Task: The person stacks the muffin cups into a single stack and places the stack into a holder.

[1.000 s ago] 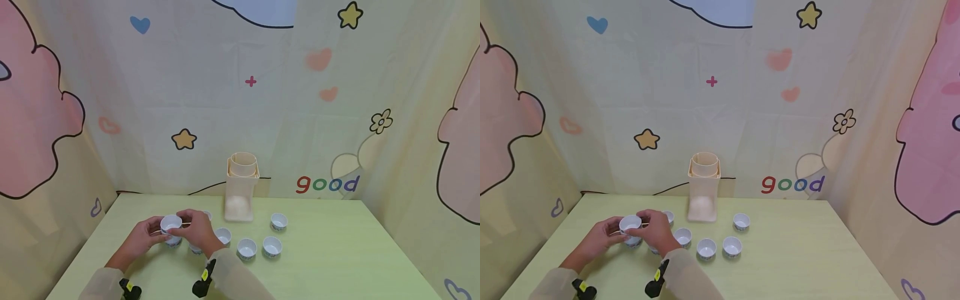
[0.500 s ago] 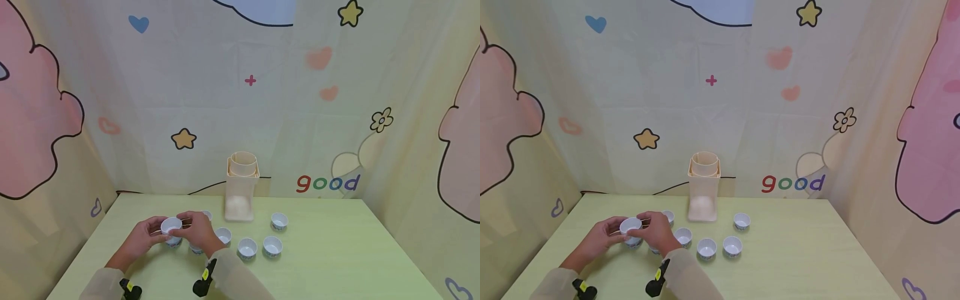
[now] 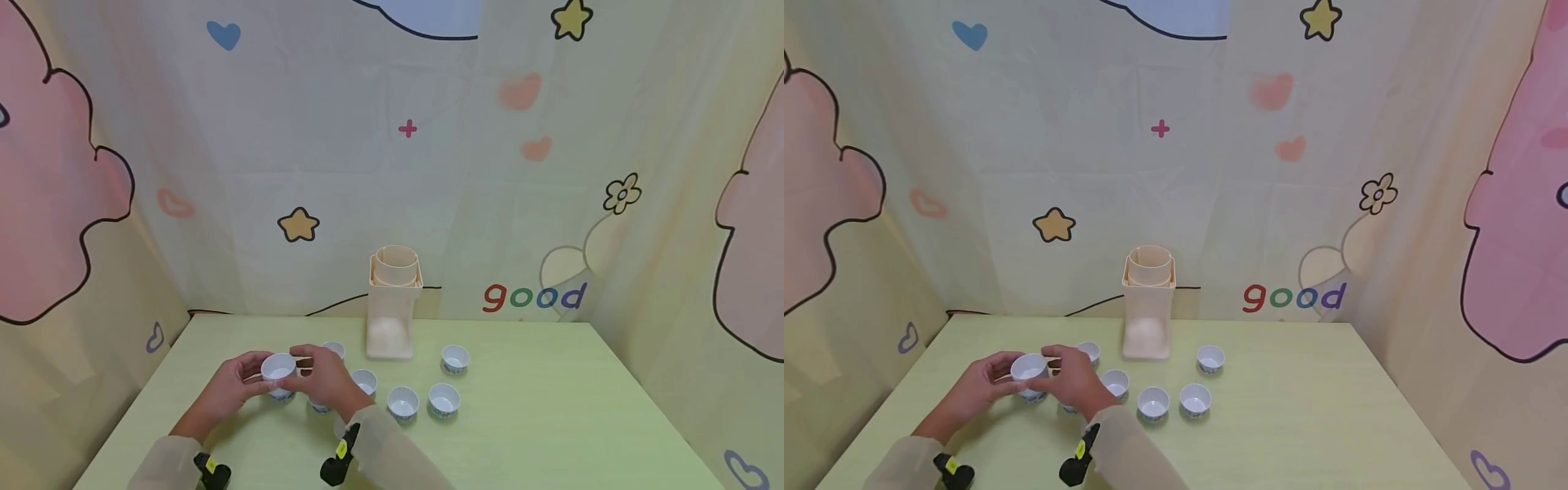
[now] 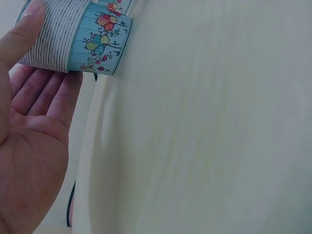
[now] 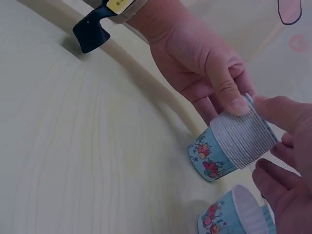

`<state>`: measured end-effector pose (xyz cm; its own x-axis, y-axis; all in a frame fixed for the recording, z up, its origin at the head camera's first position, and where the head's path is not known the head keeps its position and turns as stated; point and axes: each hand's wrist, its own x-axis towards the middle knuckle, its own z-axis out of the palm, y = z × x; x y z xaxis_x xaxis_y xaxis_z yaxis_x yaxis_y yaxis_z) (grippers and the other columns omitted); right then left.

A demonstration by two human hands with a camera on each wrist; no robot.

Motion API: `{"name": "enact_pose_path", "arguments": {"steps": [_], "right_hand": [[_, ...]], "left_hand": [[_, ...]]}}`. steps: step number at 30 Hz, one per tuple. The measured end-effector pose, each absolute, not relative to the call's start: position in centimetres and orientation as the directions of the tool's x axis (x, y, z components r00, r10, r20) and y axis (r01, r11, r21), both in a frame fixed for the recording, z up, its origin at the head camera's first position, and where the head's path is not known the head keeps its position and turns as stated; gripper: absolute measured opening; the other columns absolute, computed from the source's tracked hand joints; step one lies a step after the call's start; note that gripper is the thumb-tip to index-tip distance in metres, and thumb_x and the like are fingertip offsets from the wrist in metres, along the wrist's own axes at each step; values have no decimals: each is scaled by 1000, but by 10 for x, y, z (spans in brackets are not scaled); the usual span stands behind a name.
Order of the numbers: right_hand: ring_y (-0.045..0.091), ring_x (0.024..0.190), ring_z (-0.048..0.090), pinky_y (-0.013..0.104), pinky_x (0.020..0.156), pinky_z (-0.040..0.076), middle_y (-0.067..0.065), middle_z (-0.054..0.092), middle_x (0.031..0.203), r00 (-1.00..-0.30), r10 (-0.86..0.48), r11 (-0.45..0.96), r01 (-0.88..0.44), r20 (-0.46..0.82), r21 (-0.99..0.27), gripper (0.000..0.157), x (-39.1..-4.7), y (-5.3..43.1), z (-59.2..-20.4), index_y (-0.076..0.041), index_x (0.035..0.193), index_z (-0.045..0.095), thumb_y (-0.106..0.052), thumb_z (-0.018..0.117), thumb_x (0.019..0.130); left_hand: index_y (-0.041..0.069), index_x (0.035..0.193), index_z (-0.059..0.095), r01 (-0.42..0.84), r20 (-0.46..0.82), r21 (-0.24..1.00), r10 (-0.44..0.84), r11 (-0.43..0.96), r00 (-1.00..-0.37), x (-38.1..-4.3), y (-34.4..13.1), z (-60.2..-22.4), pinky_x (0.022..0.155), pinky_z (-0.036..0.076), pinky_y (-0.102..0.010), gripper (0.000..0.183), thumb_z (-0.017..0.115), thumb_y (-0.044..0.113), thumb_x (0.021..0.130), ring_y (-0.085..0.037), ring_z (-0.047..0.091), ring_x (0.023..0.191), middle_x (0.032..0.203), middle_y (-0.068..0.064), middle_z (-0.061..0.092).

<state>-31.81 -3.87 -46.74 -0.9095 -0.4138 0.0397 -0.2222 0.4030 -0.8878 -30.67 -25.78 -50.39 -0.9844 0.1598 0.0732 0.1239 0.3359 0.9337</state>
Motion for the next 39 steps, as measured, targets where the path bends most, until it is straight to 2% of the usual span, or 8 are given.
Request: {"name": "enact_pose_path", "arguments": {"steps": [5, 11, 19, 29, 35, 39], "right_hand": [[30, 125, 66, 38, 103, 58, 6, 66, 138, -903, -422, 342, -241, 80, -908, 54, -318, -24, -466, -13, 136, 65, -27, 84, 87], [32, 125, 66, 36, 103, 58, 7, 69, 134, -905, -405, 290, -258, 126, -922, 48, -317, 0, -465, -15, 133, 67, -30, 82, 89], [38, 122, 66, 36, 104, 57, 20, 70, 129, -902, -366, 183, -309, 228, -933, 46, -314, 36, -466, -2, 129, 68, -20, 82, 89], [26, 117, 69, 35, 104, 57, 12, 73, 125, -918, -266, 209, -353, 295, -912, 41, -304, 86, -466, -7, 124, 71, -22, 83, 87], [30, 121, 67, 34, 107, 55, 8, 73, 125, -940, -200, 177, -312, 277, -933, 42, -300, 111, -470, -6, 123, 72, -14, 85, 84], [31, 122, 66, 32, 107, 54, 10, 72, 126, -945, -168, 185, -311, 281, -932, 42, -296, 128, -473, -5, 122, 72, -11, 86, 83]], "left_hand": [[-6, 140, 53, 145, 95, 935, 165, 323, -982, -307, -257, -505, 97, 60, -28, 64, 82, 14, 87, -39, 61, 128, 139, -26, 60], [-6, 140, 52, 152, 101, 936, 170, 316, -980, -308, -257, -506, 98, 59, -29, 64, 82, 12, 87, -40, 60, 130, 141, -27, 59], [-7, 140, 52, 164, 114, 933, 171, 319, -979, -309, -257, -506, 98, 59, -30, 65, 82, 11, 86, -41, 60, 130, 140, -28, 59], [-6, 140, 52, 151, 101, 934, 165, 324, -981, -308, -256, -507, 97, 60, -31, 64, 82, 11, 87, -41, 60, 130, 141, -27, 58], [-6, 140, 52, 144, 96, 936, 160, 320, -982, -308, -257, -507, 98, 59, -30, 64, 82, 11, 86, -40, 60, 130, 141, -27, 59], [-6, 140, 53, 147, 99, 935, 160, 324, -982, -310, -258, -509, 99, 59, -30, 64, 83, 12, 86, -39, 60, 129, 141, -27, 59]]}}
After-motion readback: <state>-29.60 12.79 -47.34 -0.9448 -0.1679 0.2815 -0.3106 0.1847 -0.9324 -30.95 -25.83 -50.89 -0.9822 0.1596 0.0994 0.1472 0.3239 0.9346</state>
